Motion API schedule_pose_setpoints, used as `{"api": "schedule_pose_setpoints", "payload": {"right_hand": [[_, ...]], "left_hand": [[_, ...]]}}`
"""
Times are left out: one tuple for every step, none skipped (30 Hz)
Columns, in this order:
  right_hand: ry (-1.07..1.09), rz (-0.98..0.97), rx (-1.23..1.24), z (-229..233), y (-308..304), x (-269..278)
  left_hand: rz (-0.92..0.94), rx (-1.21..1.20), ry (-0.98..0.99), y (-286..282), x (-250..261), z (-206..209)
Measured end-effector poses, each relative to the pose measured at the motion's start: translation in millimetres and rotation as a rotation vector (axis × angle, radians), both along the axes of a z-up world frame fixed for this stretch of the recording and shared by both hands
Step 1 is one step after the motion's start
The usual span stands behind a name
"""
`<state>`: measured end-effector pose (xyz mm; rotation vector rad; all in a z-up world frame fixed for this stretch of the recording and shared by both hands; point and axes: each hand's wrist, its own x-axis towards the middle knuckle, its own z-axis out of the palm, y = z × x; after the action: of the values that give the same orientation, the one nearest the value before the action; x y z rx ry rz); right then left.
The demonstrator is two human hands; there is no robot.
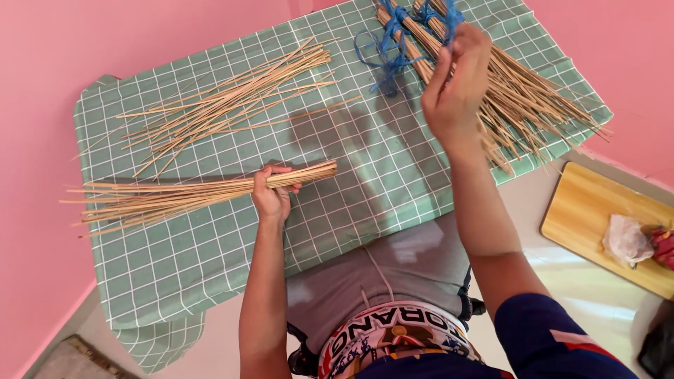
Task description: Gathering loose bamboo sticks into bundles and securing them with blue plastic string.
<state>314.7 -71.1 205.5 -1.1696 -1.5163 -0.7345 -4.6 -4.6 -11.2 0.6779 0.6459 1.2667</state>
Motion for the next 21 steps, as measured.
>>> {"api": "schedule_pose_setpoints", "payload": {"right_hand": [[-0.001,0.005,-0.002,-10,3,-5],[0.108,0.120,-0.007,-21,6,-11],[0.217,0.243,-0.013,-31,11,-17],[0.216,0.253,-0.014,-33,17,-27],[0.141,0.351,0.032,-34,23,-37],[0.065,0.449,0.079,-36,28,-47],[0.067,0.453,0.078,-36,29,-58],[0.020,0.459,-0.003,-37,29,-70],[-0.028,0.462,-0.084,-37,29,-80],[-0.026,0.464,-0.085,-37,29,-87],[-0.115,0.404,-0.099,-37,28,-93],[-0.203,0.344,-0.112,-37,28,-99],[-0.205,0.348,-0.114,-33,27,-104],[-0.246,0.371,-0.069,-29,27,-110],[-0.287,0.391,-0.023,-26,26,-115],[-0.288,0.393,-0.024,-27,27,-119],[-0.266,0.445,-0.031,-27,28,-122],[-0.243,0.497,-0.037,-27,29,-126],[-0.244,0.497,-0.036,-37,29,-130],[-0.154,0.646,-0.144,-47,30,-135],[-0.062,0.793,-0.253,-57,30,-139]], "left_hand": [[0.005,-0.002,-0.001,0,1,0],[-0.001,-0.004,-0.011,0,1,0],[-0.003,-0.004,-0.020,0,1,1],[0.008,-0.004,-0.021,0,1,1],[0.011,-0.001,-0.027,0,1,1],[0.015,0.001,-0.034,0,1,1],[0.019,0.000,-0.032,0,0,1],[0.017,-0.013,-0.033,0,0,1],[0.012,-0.027,-0.034,0,0,1],[0.014,-0.028,-0.033,1,0,1],[0.022,-0.040,-0.031,1,0,0],[0.030,-0.052,-0.030,1,0,-1],[0.034,-0.054,-0.032,1,1,-1],[0.037,-0.063,-0.024,2,1,-1],[0.037,-0.072,-0.016,2,2,-1],[0.039,-0.074,-0.017,10,-1,-20],[0.005,-0.084,0.005,17,-3,-38],[-0.030,-0.094,0.028,24,-5,-55],[-0.029,-0.093,0.028,24,-6,-55],[-0.035,-0.094,0.033,23,-6,-55],[-0.040,-0.094,0.038,23,-7,-55]]}}
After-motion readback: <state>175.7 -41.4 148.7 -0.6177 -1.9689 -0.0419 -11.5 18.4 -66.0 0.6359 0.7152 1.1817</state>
